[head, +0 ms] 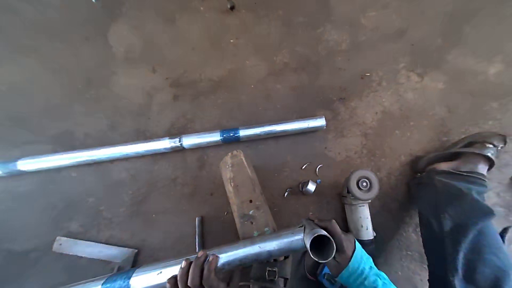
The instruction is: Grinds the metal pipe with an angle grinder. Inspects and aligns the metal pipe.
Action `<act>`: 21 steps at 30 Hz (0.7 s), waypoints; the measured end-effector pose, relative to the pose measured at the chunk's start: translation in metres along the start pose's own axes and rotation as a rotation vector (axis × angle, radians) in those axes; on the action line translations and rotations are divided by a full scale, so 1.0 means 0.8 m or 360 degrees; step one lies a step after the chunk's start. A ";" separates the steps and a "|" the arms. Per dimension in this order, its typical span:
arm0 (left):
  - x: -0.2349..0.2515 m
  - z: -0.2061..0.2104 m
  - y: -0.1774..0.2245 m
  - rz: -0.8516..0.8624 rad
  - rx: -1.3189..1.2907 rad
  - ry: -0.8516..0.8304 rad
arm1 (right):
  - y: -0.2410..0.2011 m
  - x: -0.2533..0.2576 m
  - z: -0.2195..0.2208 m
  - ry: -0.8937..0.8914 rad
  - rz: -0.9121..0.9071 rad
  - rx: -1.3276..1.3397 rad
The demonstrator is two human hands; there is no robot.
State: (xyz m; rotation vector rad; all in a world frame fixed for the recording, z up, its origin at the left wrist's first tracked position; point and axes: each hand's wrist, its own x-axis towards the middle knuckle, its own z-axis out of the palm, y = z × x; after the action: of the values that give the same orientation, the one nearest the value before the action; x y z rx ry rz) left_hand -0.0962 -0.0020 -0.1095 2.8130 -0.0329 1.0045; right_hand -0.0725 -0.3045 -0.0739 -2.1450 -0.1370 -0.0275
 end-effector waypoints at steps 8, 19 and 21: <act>-0.009 0.015 -0.015 0.0055 -0.0002 0.0051 | -0.005 0.012 -0.009 -0.0185 0.0117 -0.0059; 0.015 0.012 -0.028 0.0270 0.0148 0.0199 | 0.037 -0.028 -0.067 -0.0118 0.0629 -0.0001; 0.011 0.019 -0.033 0.0305 0.0183 0.0177 | 0.073 -0.064 -0.105 0.0084 0.0960 -0.0025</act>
State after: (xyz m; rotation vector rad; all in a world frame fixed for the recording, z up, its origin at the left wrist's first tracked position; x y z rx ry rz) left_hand -0.0779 0.0222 -0.1188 2.8948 -0.2433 1.2404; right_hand -0.1143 -0.4103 -0.0803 -2.1188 0.5424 0.2652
